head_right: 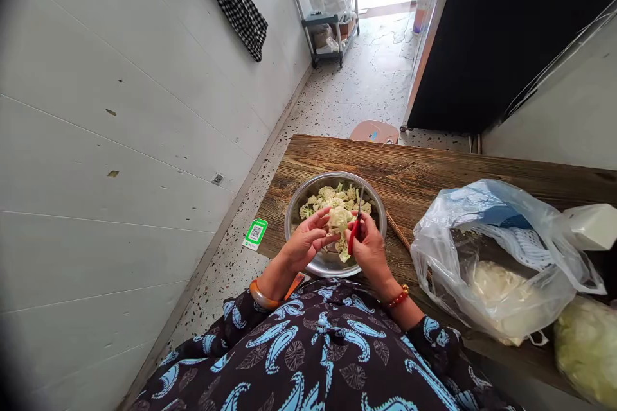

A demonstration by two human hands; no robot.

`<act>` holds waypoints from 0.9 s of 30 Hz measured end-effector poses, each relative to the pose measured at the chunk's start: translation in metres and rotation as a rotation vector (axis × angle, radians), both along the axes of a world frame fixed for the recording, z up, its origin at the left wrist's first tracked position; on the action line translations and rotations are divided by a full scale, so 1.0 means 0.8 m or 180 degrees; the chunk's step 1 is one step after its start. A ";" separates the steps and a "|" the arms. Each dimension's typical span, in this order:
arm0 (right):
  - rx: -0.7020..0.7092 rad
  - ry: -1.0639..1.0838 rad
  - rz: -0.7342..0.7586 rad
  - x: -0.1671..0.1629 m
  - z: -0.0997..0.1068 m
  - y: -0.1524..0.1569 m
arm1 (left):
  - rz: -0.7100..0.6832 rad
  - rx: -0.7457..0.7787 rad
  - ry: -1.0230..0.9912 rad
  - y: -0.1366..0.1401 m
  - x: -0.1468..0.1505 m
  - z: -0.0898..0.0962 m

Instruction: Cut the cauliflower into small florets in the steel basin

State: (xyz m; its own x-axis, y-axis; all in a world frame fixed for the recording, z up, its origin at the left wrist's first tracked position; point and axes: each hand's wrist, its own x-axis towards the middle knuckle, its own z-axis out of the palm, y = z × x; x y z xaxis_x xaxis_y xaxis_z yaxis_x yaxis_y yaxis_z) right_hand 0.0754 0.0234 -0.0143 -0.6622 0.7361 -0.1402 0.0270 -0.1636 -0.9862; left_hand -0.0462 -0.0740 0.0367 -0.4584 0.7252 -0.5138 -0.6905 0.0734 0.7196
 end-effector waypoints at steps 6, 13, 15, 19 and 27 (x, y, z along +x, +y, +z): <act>-0.1338 0.0303 -0.0122 0.003 0.015 -0.004 | -0.0073 -0.0194 0.0033 -0.007 0.000 -0.008; -0.1489 0.0334 -0.0041 0.004 0.021 -0.009 | 0.0065 -0.0232 0.0398 -0.001 0.008 -0.005; -0.1552 0.0326 -0.0004 0.004 0.024 -0.010 | 0.0042 -0.0272 0.0435 0.001 0.011 -0.002; -0.1450 0.0293 0.0119 0.008 0.029 -0.008 | 0.0069 -0.0373 0.0464 0.003 0.012 0.000; -0.0559 -0.0223 0.1014 0.057 0.020 0.002 | 0.0449 -0.0520 0.0807 0.000 -0.002 -0.001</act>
State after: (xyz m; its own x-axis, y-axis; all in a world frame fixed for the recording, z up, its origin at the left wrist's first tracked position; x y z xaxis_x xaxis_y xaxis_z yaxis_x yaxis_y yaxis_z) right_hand 0.1211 0.0249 0.0016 -0.8385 0.4554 -0.2992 0.1701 -0.3029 -0.9377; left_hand -0.0478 -0.0741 0.0361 -0.6764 0.5629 -0.4749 -0.5027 0.1184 0.8563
